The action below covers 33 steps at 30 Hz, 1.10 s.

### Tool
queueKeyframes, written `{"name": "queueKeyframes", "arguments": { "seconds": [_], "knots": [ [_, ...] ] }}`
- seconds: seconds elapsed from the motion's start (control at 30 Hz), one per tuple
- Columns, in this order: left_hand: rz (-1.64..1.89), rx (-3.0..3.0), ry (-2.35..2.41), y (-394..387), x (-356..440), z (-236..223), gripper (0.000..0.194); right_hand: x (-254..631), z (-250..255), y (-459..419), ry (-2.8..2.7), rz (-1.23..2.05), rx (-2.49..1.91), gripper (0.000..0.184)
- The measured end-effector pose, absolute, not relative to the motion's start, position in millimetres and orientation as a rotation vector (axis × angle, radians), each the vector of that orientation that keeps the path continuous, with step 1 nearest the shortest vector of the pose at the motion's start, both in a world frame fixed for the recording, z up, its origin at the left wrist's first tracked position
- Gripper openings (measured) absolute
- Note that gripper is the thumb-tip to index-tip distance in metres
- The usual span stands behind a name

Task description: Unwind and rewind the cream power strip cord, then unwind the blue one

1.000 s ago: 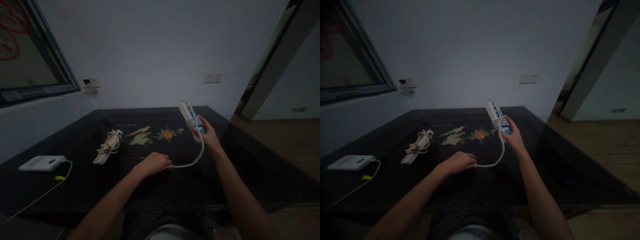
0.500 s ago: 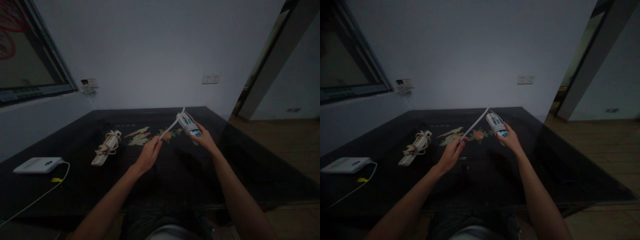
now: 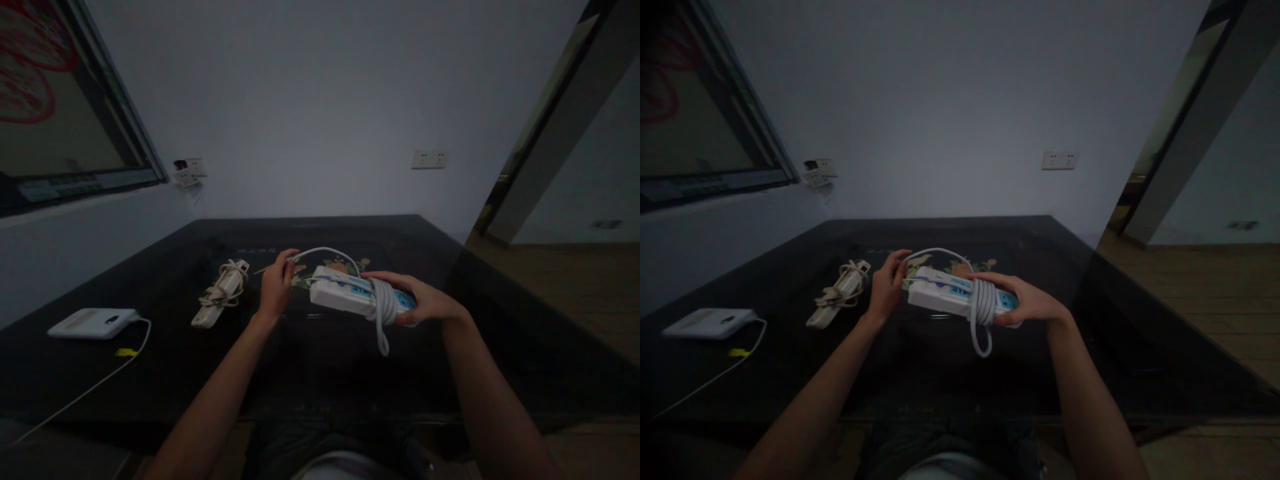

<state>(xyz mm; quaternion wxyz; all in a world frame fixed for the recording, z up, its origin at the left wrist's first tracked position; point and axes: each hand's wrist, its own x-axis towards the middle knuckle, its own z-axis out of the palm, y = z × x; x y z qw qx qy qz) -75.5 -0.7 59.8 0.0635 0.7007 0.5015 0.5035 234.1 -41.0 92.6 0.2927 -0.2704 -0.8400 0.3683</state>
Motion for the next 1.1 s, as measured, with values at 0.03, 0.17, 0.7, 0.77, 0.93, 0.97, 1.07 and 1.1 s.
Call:
{"name": "queueKeyframes", "arguments": {
  "seconds": [0.03, 0.17, 0.7, 0.77, 0.93, 0.97, 1.07, 1.1],
  "knots": [
    [1.436, 2.183, 1.537, 0, -75, 58, 0.028, 231, 95, -45, -2.19, 1.011, -0.648, 0.08],
    [0.999, 2.453, 1.668, 4, -71, 49, 0.03, 219, 100, -57, -1.933, 1.004, -0.565, 0.082],
    [0.283, 2.716, 1.361, 5, -56, 17, 0.035, 195, 82, -38, -1.59, 0.873, -0.832, 0.079],
    [0.371, 2.687, 1.23, -2, -47, 20, 0.033, 195, 79, -35, -1.589, 0.828, -0.874, 0.079],
    [0.569, 1.931, 0.604, -40, -19, 42, 0.056, 195, 73, -27, -1.569, 0.702, -0.958, 0.079],
    [0.513, 1.775, 0.478, -48, -15, 46, 0.063, 196, 72, -26, -1.57, 0.664, -0.984, 0.079],
    [0.398, 1.488, 0.274, -62, -9, 50, 0.055, 197, 68, -20, -1.575, 0.531, -1.079, 0.077],
    [0.408, 1.427, 0.288, -62, -9, 49, 0.048, 199, 67, -19, -1.576, 0.496, -1.116, 0.077]
  ]
}}
